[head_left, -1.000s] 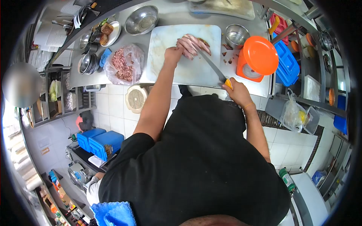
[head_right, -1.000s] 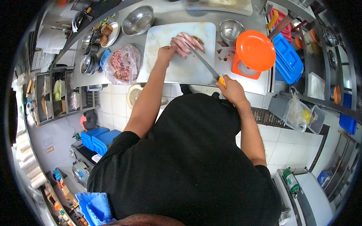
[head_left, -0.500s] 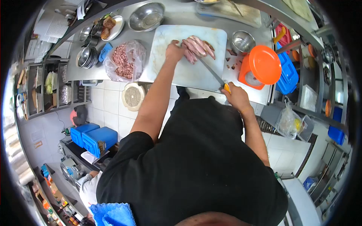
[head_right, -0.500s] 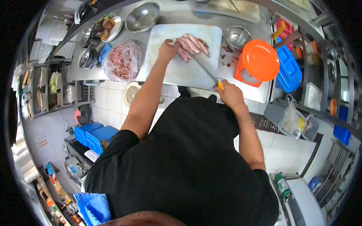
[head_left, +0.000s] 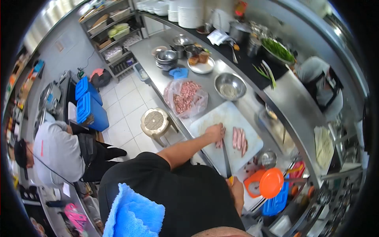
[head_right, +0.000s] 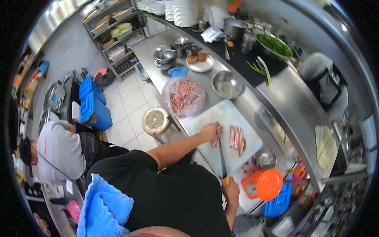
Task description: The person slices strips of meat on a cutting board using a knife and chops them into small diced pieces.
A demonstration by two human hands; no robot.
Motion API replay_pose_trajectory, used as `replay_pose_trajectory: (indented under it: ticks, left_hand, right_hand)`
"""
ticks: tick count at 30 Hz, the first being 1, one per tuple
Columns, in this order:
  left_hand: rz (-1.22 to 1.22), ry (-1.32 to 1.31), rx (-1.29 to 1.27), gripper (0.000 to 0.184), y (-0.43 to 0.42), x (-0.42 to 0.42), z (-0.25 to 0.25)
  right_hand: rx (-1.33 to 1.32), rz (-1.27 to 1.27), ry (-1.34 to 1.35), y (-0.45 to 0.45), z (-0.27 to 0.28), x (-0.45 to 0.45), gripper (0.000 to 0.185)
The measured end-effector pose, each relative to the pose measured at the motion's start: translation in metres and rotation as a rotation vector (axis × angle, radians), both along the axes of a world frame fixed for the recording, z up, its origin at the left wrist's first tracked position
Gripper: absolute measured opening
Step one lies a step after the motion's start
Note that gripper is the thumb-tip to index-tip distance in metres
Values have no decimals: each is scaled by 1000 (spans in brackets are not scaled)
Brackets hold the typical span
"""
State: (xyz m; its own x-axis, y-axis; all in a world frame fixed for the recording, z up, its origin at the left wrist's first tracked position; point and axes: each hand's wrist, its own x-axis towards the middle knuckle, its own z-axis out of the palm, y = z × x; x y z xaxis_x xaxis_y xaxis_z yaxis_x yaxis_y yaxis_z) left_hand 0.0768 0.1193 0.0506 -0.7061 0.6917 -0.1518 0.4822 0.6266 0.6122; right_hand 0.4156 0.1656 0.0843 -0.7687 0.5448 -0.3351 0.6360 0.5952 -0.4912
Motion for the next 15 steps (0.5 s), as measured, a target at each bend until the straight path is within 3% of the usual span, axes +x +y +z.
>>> replay_pose_trajectory:
  ticks: [8,15]
  left_hand:
    - [47,-91,-12,41,-2,-5,-25]
    - [23,-166,-168,53,-5,-7,-1]
  right_hand:
    - [42,30,70,15,5,-5,47]
    - [47,15,88,8,-28,-43,46]
